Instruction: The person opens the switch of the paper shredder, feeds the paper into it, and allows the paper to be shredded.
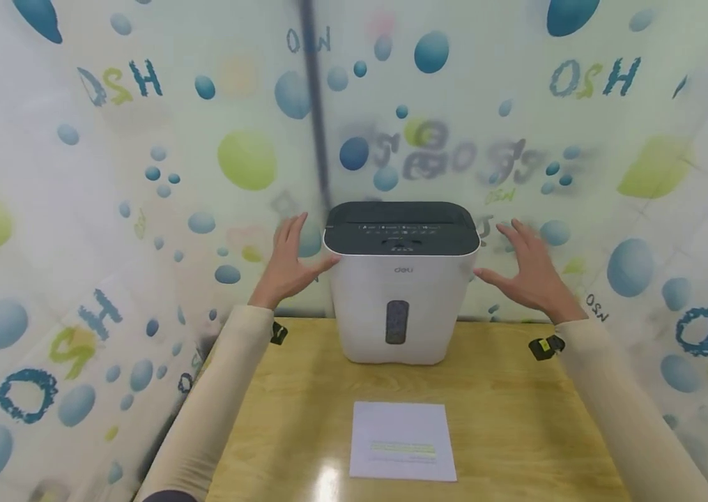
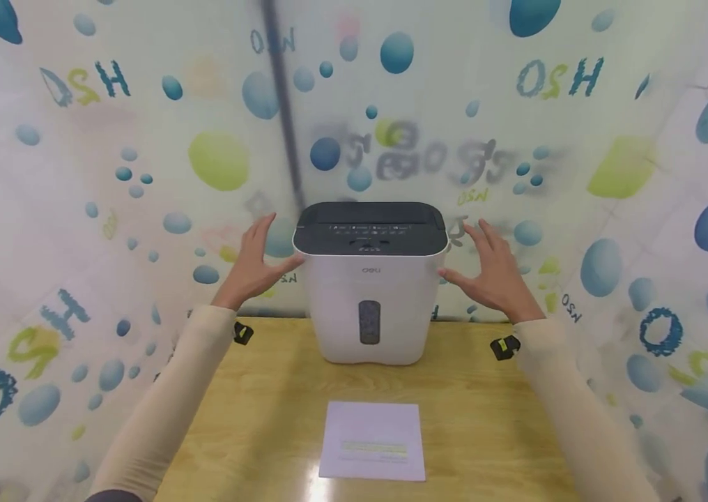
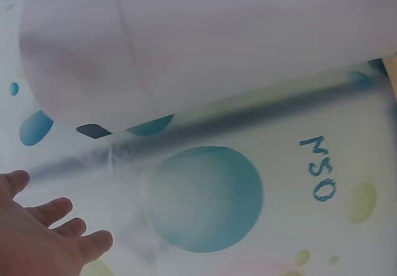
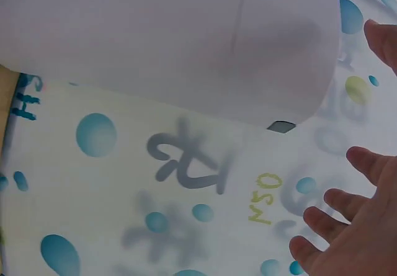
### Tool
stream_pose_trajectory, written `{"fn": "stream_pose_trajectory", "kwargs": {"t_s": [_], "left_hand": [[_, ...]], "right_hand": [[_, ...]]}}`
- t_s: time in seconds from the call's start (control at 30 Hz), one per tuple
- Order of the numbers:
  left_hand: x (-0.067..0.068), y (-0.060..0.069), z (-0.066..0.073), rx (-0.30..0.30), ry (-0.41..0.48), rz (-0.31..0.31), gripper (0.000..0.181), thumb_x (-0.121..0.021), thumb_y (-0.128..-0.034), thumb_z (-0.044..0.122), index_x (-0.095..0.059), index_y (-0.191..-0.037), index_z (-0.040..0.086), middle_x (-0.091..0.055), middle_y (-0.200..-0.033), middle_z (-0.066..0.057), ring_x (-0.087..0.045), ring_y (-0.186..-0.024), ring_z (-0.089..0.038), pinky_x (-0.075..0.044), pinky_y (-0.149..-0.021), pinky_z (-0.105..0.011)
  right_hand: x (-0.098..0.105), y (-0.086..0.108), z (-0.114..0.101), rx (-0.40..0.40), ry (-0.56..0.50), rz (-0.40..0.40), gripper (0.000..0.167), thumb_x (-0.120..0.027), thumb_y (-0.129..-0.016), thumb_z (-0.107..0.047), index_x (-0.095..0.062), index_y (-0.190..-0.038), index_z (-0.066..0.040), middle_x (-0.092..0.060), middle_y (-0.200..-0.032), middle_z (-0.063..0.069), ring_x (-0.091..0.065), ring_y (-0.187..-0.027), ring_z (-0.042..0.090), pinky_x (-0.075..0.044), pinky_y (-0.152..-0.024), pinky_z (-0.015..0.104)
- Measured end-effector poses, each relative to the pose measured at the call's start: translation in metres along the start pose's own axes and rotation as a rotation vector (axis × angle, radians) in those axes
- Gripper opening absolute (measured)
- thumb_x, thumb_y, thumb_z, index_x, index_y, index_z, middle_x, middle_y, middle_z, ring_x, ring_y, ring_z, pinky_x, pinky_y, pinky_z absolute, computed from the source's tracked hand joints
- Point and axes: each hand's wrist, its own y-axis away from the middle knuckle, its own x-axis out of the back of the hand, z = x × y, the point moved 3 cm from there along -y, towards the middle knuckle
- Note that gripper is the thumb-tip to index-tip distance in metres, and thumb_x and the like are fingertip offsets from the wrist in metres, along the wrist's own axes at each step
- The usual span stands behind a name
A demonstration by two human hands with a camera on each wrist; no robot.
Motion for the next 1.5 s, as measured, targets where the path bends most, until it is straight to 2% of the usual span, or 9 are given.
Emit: {"fn": "stream_pose_trajectory", "kwargs": {"t_s": [0.17,0.37,0.57,0.83,1.1,1.33,1.5], "left_hand": [[-0.011,0.028,-0.019,0.043,0.039,0.005,0.111,-0.072,-0.0815,0.071,-0.009,-0.165,0.034,-0.01,-0.172,-0.008,-0.011,-0.159,-0.03,-0.029,-0.119,-0.066],[-0.03,0.055,-0.039,0.115,0.104,0.012,0.112,-0.074,-0.0818,0.069,-0.007,-0.165,0.036,-0.011,-0.172,-0.009,-0.013,-0.159,-0.032,-0.028,-0.12,-0.065],[-0.054,0.084,-0.055,0.168,0.146,0.005,0.108,-0.075,-0.0827,0.067,-0.011,-0.164,0.036,-0.014,-0.171,-0.007,-0.013,-0.159,-0.032,-0.026,-0.122,-0.064],[-0.093,0.123,-0.07,0.22,0.19,-0.058,0.11,-0.078,-0.0835,0.059,-0.013,-0.165,0.026,-0.014,-0.172,-0.012,-0.014,-0.158,-0.037,-0.023,-0.122,-0.066],[-0.134,0.157,-0.077,0.28,0.241,-0.145,0.113,-0.081,-0.0802,0.061,-0.016,-0.165,0.022,-0.012,-0.171,-0.015,-0.012,-0.159,-0.038,-0.024,-0.122,-0.066],[-0.175,0.183,-0.076,0.279,0.238,-0.206,0.11,-0.082,-0.0787,0.061,-0.024,-0.163,0.021,-0.017,-0.17,-0.016,-0.017,-0.157,-0.04,-0.03,-0.118,-0.066],[-0.196,0.195,-0.073,0.252,0.234,-0.255,0.109,-0.084,-0.0795,0.056,-0.027,-0.162,0.015,-0.018,-0.168,-0.02,-0.019,-0.156,-0.044,-0.033,-0.115,-0.069]], "right_hand": [[-0.023,0.019,0.008,-0.01,-0.011,-0.001,0.1,-0.07,-0.092,-0.057,-0.016,-0.165,-0.017,-0.001,-0.174,0.015,-0.007,-0.156,0.051,-0.015,-0.114,0.079],[-0.051,0.042,0.021,-0.031,-0.042,-0.033,0.099,-0.07,-0.092,-0.055,-0.017,-0.165,-0.014,-0.003,-0.173,0.018,-0.011,-0.154,0.053,-0.017,-0.112,0.08],[-0.082,0.063,0.034,-0.046,-0.061,-0.062,0.1,-0.071,-0.091,-0.058,-0.019,-0.165,-0.015,-0.005,-0.173,0.016,-0.012,-0.154,0.053,-0.02,-0.112,0.079],[-0.127,0.09,0.042,-0.053,-0.104,-0.078,0.099,-0.074,-0.088,-0.057,-0.026,-0.162,-0.011,-0.013,-0.171,0.02,-0.018,-0.152,0.054,-0.021,-0.113,0.078],[-0.172,0.115,0.041,-0.017,-0.119,-0.079,0.1,-0.078,-0.086,-0.054,-0.032,-0.158,-0.002,-0.021,-0.167,0.027,-0.022,-0.151,0.053,-0.025,-0.114,0.075],[-0.209,0.135,0.042,-0.061,-0.163,-0.155,0.101,-0.078,-0.085,-0.054,-0.031,-0.159,-0.004,-0.023,-0.167,0.026,-0.025,-0.151,0.053,-0.027,-0.114,0.075],[-0.231,0.146,0.043,-0.114,-0.17,-0.214,0.098,-0.08,-0.084,-0.054,-0.035,-0.158,-0.008,-0.023,-0.168,0.023,-0.026,-0.151,0.054,-0.028,-0.113,0.076]]}}
